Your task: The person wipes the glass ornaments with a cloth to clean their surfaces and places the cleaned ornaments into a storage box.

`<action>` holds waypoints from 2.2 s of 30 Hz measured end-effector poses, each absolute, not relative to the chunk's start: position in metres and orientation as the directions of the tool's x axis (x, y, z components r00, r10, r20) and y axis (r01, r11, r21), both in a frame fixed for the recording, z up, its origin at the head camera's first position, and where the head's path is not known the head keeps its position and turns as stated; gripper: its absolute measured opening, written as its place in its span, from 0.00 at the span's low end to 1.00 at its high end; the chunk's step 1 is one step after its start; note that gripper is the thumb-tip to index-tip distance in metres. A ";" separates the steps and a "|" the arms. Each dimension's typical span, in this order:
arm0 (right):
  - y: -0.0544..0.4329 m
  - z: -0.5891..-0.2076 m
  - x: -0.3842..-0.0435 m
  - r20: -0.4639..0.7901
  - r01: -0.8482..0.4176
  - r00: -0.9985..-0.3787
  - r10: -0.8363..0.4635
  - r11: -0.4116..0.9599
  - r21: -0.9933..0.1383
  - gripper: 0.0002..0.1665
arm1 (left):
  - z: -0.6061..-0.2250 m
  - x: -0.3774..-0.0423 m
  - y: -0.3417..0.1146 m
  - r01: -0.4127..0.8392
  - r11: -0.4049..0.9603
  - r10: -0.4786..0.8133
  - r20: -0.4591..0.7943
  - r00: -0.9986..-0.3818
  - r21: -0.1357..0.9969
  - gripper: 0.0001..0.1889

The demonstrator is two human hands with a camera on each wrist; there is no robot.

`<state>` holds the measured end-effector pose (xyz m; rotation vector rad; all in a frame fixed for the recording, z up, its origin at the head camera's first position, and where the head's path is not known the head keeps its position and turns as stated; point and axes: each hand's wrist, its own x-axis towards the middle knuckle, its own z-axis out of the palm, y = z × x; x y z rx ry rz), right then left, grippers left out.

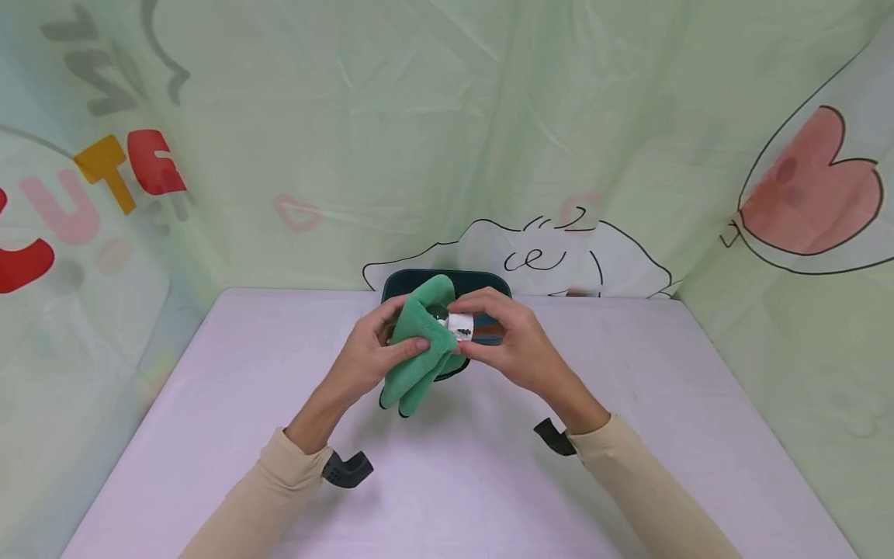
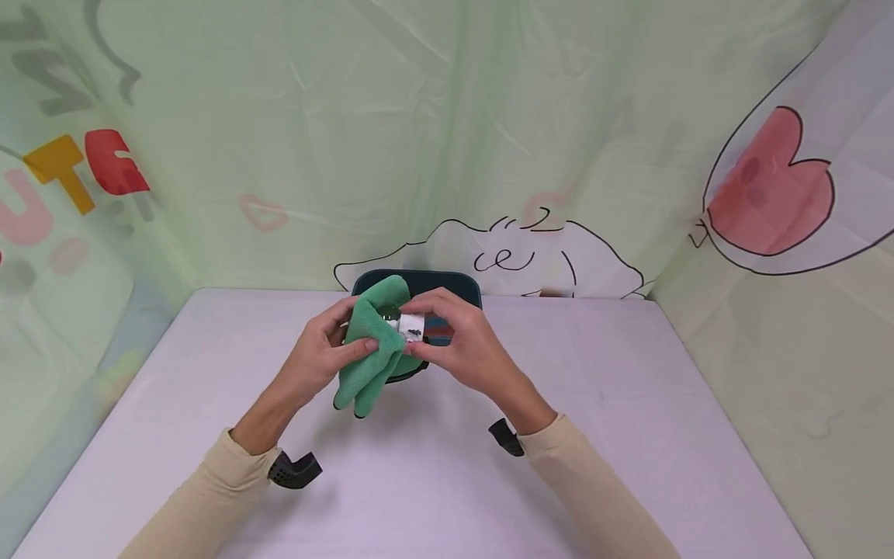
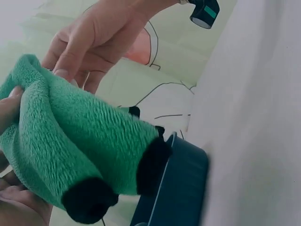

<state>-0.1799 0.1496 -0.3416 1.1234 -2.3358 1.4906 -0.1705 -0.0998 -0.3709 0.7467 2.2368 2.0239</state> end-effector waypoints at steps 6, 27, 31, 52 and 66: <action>0.147 -0.342 -0.180 0.526 -0.701 -0.664 -0.531 0.200 -0.684 0.34 | -0.369 -0.170 -0.102 0.312 -0.021 0.333 0.301 -0.893 0.950 0.31; 0.145 -0.335 -0.183 0.473 -0.607 -0.716 -0.513 0.123 -0.785 0.27 | -0.363 -0.167 -0.103 0.462 -0.015 0.277 0.447 -0.850 0.887 0.27; 0.147 -0.328 -0.183 0.381 -0.529 -0.773 -0.508 0.182 -0.829 0.24 | -0.365 -0.167 -0.102 0.521 -0.041 0.292 0.509 -0.810 0.853 0.27; 0.147 -0.314 -0.186 0.385 -0.569 -0.704 -0.596 0.150 -0.808 0.27 | -0.364 -0.167 -0.102 0.526 -0.009 0.250 0.512 -0.822 0.850 0.28; 0.141 -0.331 -0.194 0.737 -0.935 -0.334 -0.588 0.109 -0.337 0.33 | -0.362 -0.169 -0.105 0.365 -0.049 0.231 0.366 -0.902 0.930 0.29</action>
